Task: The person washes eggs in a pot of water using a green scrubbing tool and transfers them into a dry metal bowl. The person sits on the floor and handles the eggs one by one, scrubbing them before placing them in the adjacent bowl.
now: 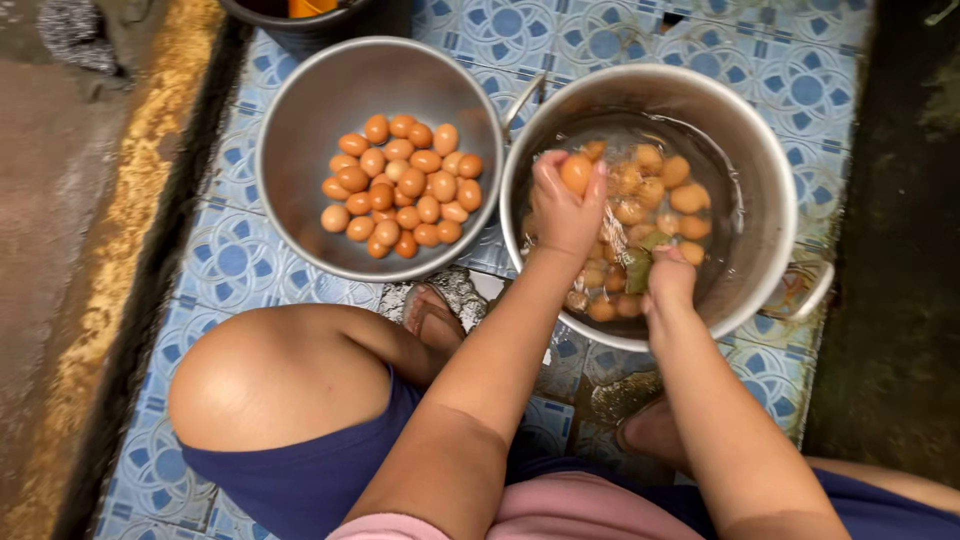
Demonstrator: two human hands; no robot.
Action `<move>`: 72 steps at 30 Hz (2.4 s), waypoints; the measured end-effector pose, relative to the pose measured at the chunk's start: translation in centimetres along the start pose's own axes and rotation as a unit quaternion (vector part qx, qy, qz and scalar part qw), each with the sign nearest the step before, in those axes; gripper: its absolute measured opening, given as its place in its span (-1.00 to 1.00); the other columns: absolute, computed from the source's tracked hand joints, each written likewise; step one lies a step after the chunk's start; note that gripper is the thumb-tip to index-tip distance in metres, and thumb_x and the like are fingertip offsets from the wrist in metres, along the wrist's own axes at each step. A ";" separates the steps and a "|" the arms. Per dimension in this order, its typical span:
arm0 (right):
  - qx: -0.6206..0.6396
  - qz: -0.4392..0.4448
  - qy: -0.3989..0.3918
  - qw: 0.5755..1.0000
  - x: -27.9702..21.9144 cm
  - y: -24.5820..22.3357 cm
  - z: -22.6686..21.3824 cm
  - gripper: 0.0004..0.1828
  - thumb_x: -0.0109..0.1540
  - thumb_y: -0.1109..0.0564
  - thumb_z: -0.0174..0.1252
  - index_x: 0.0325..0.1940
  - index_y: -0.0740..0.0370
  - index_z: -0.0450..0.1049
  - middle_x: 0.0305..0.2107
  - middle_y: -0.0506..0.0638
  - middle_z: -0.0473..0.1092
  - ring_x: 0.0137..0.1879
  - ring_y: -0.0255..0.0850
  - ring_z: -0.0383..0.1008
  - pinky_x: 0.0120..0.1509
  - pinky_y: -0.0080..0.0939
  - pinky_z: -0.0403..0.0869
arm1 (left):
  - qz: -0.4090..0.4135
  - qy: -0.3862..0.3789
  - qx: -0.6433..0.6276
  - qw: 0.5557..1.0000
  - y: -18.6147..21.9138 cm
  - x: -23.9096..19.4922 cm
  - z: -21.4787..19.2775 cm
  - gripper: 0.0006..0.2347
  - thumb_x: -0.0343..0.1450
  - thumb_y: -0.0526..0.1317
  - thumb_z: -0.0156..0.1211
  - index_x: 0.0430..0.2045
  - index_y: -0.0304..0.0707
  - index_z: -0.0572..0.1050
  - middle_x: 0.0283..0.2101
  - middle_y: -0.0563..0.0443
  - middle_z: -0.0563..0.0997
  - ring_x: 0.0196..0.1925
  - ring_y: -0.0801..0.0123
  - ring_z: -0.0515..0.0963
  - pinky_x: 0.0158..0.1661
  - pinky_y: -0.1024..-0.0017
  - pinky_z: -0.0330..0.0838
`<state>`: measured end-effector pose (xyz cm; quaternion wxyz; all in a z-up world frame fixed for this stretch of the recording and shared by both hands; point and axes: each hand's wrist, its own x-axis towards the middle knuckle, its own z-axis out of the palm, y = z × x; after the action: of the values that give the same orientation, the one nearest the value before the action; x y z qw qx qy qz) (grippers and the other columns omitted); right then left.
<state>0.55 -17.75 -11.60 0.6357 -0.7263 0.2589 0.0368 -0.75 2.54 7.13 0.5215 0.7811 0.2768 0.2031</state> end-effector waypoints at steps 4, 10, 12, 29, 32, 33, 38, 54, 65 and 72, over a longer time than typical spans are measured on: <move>0.028 -0.018 -0.009 0.999 1.6 1.6 0.1 -0.87 0.39 0.14 0.11 0.01 0.16 0.47 -0.17 -0.15 0.41 0.01 -0.34 0.36 0.20 -0.28 0.32 | 0.054 0.254 -0.091 0.962 -0.6 6.8 -3.8 -0.55 0.32 -0.02 0.40 -0.04 -0.16 0.33 -0.19 -0.31 0.52 -0.15 -0.29 0.62 -0.19 0.08 0.56; 0.051 -0.036 -0.013 0.998 0.6 1.0 0.3 -0.93 0.39 0.19 0.09 -0.04 0.17 0.39 -0.25 -0.21 0.32 -0.04 -0.35 0.29 0.16 -0.31 0.26 | -0.209 0.260 0.026 0.942 -14.3 16.8 -8.1 -0.54 0.32 0.14 0.32 0.06 0.14 0.39 0.00 -0.21 0.52 0.07 -0.07 0.61 0.11 0.23 0.50; 0.047 -0.027 -0.020 0.998 -1.1 -0.5 0.2 -0.95 0.40 0.19 0.08 -0.06 0.13 0.37 -0.25 -0.24 0.29 -0.03 -0.36 0.26 0.16 -0.33 0.24 | -0.302 0.208 0.087 0.926 -17.7 17.3 -8.1 -0.49 0.29 0.23 0.27 0.11 0.28 0.37 0.06 -0.20 0.50 0.14 -0.03 0.60 0.20 0.30 0.44; 0.089 0.086 0.020 0.992 -2.4 -0.4 0.3 -0.93 0.37 0.14 0.17 -0.10 0.04 0.41 -0.31 -0.21 0.39 -0.12 -0.36 0.47 0.02 -0.33 0.50 | -0.140 -0.117 0.442 0.878 -18.8 19.3 -8.6 -0.58 0.35 0.02 0.34 -0.01 -0.13 0.40 0.09 -0.12 0.42 0.20 -0.10 0.45 0.22 0.04 0.34; 0.112 0.125 0.035 0.985 -9.8 -10.7 2.9 -0.88 0.38 0.10 0.18 -0.04 0.02 0.38 -0.25 -0.30 0.29 -0.07 -0.44 0.39 0.13 -0.36 0.44 | -0.130 -0.124 0.458 0.871 -17.0 18.7 -9.3 -0.56 0.36 0.07 0.31 0.02 -0.14 0.42 0.08 -0.11 0.45 0.22 -0.11 0.44 0.21 -0.01 0.34; 0.112 0.126 0.042 0.985 -7.9 -8.4 2.4 -0.88 0.38 0.10 0.18 -0.04 0.02 0.38 -0.25 -0.30 0.29 -0.07 -0.44 0.39 0.13 -0.36 0.44 | -0.127 -0.131 0.457 0.871 -16.9 19.2 -9.3 -0.56 0.36 0.07 0.31 0.02 -0.14 0.42 0.08 -0.11 0.45 0.22 -0.11 0.44 0.21 -0.01 0.34; 0.273 0.169 0.147 0.936 -2.6 -4.5 0.0 -0.90 0.35 0.09 0.09 -0.25 -0.11 0.36 -0.36 -0.21 0.44 -0.24 -0.33 0.52 -0.30 -0.20 0.51 | 0.275 0.254 0.089 0.923 -6.4 19.7 -9.9 -0.86 0.48 -0.18 0.03 -0.24 -0.22 0.47 -0.26 -0.01 0.56 -0.31 0.16 0.50 -0.18 0.23 0.40; 0.230 0.177 0.094 0.952 -4.5 -4.8 1.4 -0.75 0.34 -0.03 0.20 -0.03 -0.05 0.27 -0.24 -0.18 0.30 -0.09 -0.30 0.49 -0.05 -0.18 0.59 | 0.059 -0.444 0.418 0.790 -14.9 7.8 11.7 -0.72 0.51 -0.16 -0.10 0.05 -0.24 0.39 0.06 -0.31 0.56 0.20 -0.18 0.53 0.16 -0.10 0.43; 0.201 0.274 -0.025 0.940 -4.4 -2.1 2.4 -0.71 0.22 0.07 0.39 -0.14 -0.09 0.38 -0.31 -0.16 0.45 -0.16 -0.17 0.63 -0.11 0.04 0.64 | -0.086 -0.323 0.373 0.866 -20.0 7.9 15.2 -0.73 0.47 -0.14 0.07 -0.02 -0.26 0.42 0.08 -0.17 0.51 0.27 -0.04 0.47 0.26 0.05 0.34; 0.203 0.237 0.011 0.950 -2.5 -0.9 1.5 -0.82 0.30 0.05 0.25 -0.14 -0.12 0.35 -0.27 -0.15 0.42 -0.10 -0.21 0.61 -0.11 0.03 0.66 | -0.032 -0.324 0.361 0.874 -13.2 8.2 9.7 -0.60 0.33 0.04 0.30 -0.04 -0.07 0.38 0.13 -0.09 0.47 0.31 0.06 0.45 0.32 0.11 0.30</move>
<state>-0.83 -15.47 -10.12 0.7399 -0.5001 0.4322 0.1248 8.50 5.05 -8.48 0.2700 0.9279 0.1713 -0.1919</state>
